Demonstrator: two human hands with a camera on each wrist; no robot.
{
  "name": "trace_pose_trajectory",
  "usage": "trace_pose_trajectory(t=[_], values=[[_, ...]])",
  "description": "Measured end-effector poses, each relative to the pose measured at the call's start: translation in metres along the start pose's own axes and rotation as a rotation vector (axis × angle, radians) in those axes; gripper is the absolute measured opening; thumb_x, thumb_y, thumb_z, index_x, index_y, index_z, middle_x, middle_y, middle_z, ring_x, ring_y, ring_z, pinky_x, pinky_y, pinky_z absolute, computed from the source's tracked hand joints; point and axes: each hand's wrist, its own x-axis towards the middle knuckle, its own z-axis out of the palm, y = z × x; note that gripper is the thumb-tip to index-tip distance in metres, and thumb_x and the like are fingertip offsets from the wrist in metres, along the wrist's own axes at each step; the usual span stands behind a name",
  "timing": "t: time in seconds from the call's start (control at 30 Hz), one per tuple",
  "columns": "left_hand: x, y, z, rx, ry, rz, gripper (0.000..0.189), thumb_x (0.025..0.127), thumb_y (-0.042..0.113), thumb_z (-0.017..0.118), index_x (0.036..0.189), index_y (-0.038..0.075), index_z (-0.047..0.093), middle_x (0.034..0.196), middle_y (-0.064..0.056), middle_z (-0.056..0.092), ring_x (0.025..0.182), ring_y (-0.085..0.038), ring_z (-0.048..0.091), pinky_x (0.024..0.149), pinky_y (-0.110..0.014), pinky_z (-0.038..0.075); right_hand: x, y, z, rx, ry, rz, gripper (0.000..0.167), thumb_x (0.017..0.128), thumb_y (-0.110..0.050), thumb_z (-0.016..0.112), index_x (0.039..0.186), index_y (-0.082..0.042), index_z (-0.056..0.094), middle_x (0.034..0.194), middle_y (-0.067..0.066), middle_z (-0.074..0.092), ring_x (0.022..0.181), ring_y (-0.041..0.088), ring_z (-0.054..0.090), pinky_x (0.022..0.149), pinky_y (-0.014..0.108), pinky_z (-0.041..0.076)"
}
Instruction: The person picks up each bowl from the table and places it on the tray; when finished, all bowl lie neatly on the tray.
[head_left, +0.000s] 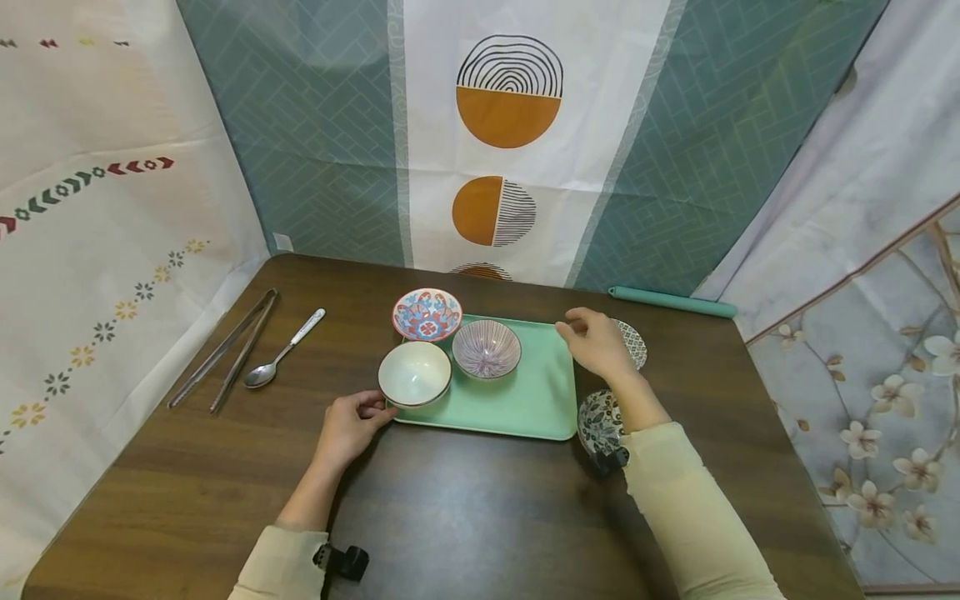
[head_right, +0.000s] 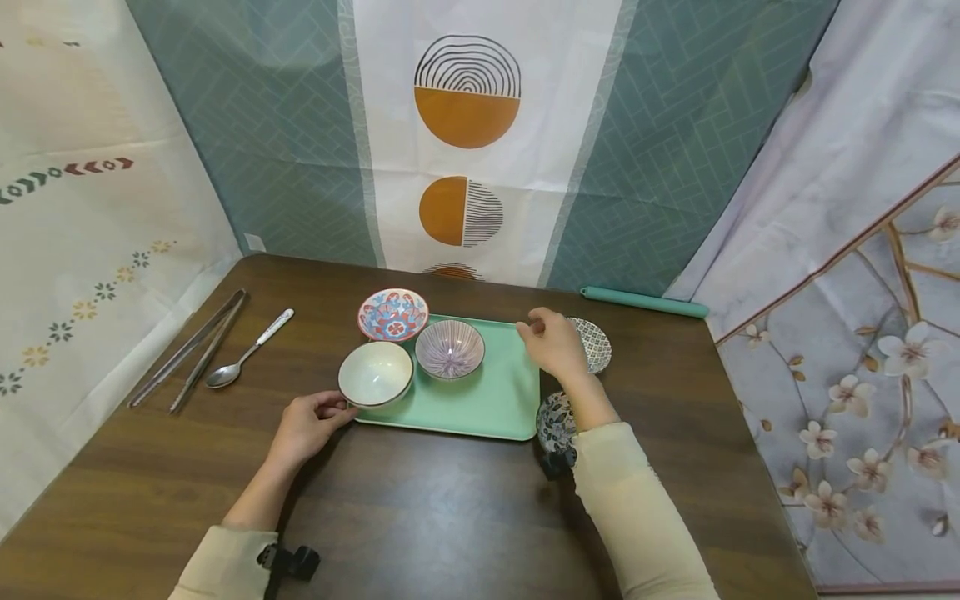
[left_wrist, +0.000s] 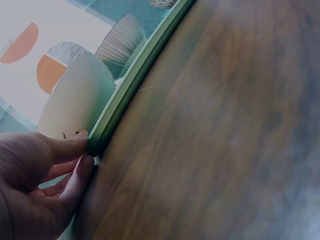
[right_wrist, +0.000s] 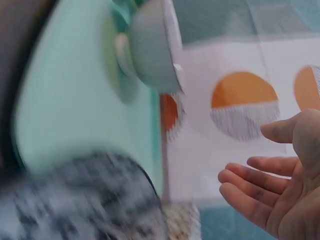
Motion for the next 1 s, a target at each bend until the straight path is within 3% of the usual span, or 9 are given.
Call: trace_pose_trajectory(t=[0.2, 0.37, 0.53, 0.77, 0.9, 1.0], values=[[0.000, 0.000, 0.000, 0.007, -0.005, 0.001, 0.031, 0.086, 0.010, 0.082, 0.112, -0.006, 0.074, 0.093, -0.015, 0.075, 0.084, -0.024, 0.074, 0.066, -0.019, 0.053, -0.005, 0.030, -0.036, -0.040, 0.070, -0.009, 0.050, 0.106, -0.033, 0.054, 0.141, 0.003, 0.053, 0.132, 0.027, 0.060, 0.121, 0.043, 0.056, 0.098, 0.056, 0.046], [0.001, 0.000, 0.001, 0.012, -0.009, -0.002, 0.031, 0.086, 0.011, 0.082, 0.112, -0.005, 0.074, 0.094, -0.014, 0.075, 0.085, -0.023, 0.073, 0.066, -0.019, 0.052, -0.011, 0.065, -0.053, -0.099, 0.135, 0.009, 0.050, 0.106, -0.030, 0.053, 0.140, 0.006, 0.053, 0.137, 0.029, 0.056, 0.125, 0.047, 0.050, 0.101, 0.061, 0.041], [0.001, 0.000, 0.001, 0.011, -0.011, 0.002, 0.031, 0.086, 0.010, 0.082, 0.111, -0.006, 0.074, 0.093, -0.015, 0.075, 0.084, -0.023, 0.073, 0.066, -0.019, 0.052, -0.017, 0.091, -0.056, -0.136, 0.144, 0.044, 0.052, 0.106, -0.029, 0.053, 0.140, 0.009, 0.049, 0.139, 0.033, 0.052, 0.128, 0.052, 0.045, 0.104, 0.064, 0.036], [0.001, -0.001, 0.001, -0.003, -0.003, 0.001, 0.031, 0.085, 0.009, 0.082, 0.111, -0.007, 0.074, 0.092, -0.015, 0.074, 0.083, -0.023, 0.073, 0.065, -0.019, 0.053, -0.016, 0.116, -0.050, -0.125, 0.109, 0.135, 0.056, 0.106, -0.030, 0.052, 0.143, 0.011, 0.046, 0.132, 0.036, 0.056, 0.123, 0.055, 0.047, 0.098, 0.064, 0.041], [0.001, -0.001, 0.000, -0.007, 0.003, 0.008, 0.031, 0.086, 0.009, 0.082, 0.110, -0.008, 0.074, 0.091, -0.016, 0.074, 0.082, -0.023, 0.073, 0.064, -0.020, 0.053, -0.013, 0.126, -0.045, -0.076, 0.071, 0.158, 0.059, 0.106, -0.032, 0.050, 0.143, 0.013, 0.045, 0.117, 0.033, 0.066, 0.104, 0.045, 0.066, 0.089, 0.054, 0.052], [0.000, -0.001, 0.000, -0.008, -0.003, -0.001, 0.031, 0.086, 0.010, 0.082, 0.111, -0.007, 0.074, 0.092, -0.016, 0.074, 0.084, -0.024, 0.073, 0.064, -0.019, 0.053, -0.011, 0.131, -0.041, 0.049, 0.026, 0.177, 0.061, 0.107, -0.029, 0.050, 0.145, 0.018, 0.039, 0.113, 0.035, 0.066, 0.083, 0.034, 0.075, 0.077, 0.043, 0.059]])
